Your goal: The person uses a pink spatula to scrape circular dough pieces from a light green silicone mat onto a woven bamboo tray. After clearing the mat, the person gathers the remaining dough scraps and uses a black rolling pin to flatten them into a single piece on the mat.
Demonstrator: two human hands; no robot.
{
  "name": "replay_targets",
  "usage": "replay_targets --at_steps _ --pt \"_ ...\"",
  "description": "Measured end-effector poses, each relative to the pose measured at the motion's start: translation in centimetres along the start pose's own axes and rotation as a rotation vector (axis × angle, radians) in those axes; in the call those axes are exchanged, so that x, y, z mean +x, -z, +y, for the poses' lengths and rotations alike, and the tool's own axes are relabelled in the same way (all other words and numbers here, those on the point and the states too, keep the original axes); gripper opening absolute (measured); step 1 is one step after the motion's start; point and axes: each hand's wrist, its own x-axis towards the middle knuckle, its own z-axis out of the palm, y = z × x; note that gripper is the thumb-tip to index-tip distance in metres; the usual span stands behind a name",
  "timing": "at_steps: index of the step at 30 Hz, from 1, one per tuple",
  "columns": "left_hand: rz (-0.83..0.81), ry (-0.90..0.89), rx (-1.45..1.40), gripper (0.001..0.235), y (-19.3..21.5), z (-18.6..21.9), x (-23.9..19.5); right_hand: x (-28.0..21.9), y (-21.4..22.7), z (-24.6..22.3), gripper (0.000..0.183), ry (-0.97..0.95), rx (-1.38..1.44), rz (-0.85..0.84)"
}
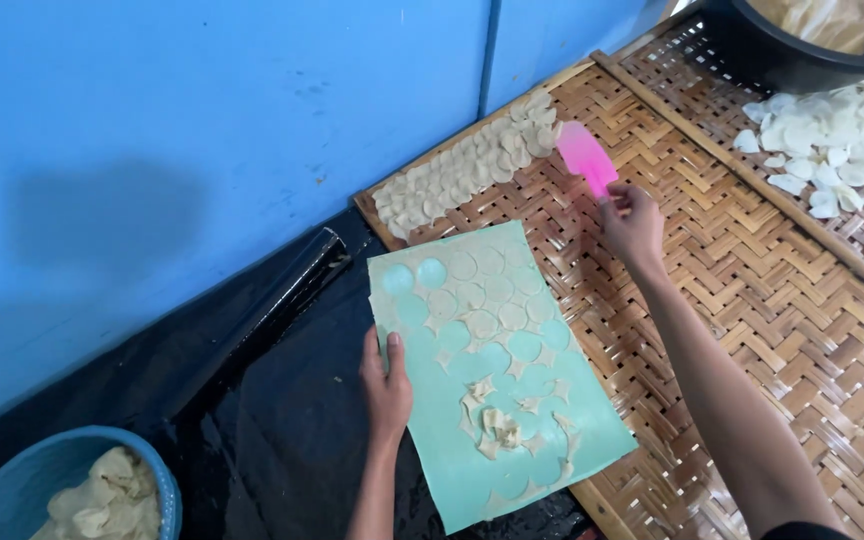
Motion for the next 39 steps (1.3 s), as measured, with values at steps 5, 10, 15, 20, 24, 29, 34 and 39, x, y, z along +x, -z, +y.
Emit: replay_targets --at_steps 5,10,15,20,24,29,34,39 --pt "0.009 0.045 0.042 0.054 -0.1 -0.1 -0.1 4.4 -0.7 0.1 0.028 -0.051 -0.052 0.028" --pt "0.006 0.012 0.012 0.054 -0.1 -0.5 0.0 6.0 -1.0 -0.7 0.03 -0.118 -0.007 0.003" --pt "0.01 0.012 0.03 0.055 -0.1 -0.7 0.1 6.5 -0.6 -0.2 0.031 -0.229 -0.081 -0.086" --pt "0.01 0.049 0.049 0.055 -0.1 -0.3 0.1 5.3 -0.3 -1.6 0.028 -0.015 -0.362 -0.009" --pt "-0.001 0.021 0.032 0.054 0.0 -0.5 0.1 4.2 -0.3 -4.3 0.028 0.09 -0.723 0.015" --pt "0.007 0.038 0.029 0.053 -0.1 -0.5 0.1 2.3 0.5 -4.2 0.03 0.195 -0.777 0.062" --pt "0.014 0.033 0.009 0.052 0.0 -0.8 0.1 -7.8 1.5 -8.3 0.029 0.225 -0.254 -0.149" --pt "-0.002 0.005 -0.016 0.052 0.0 -0.4 0.1 -17.4 1.8 -9.6 0.024 0.268 -0.182 -0.338"
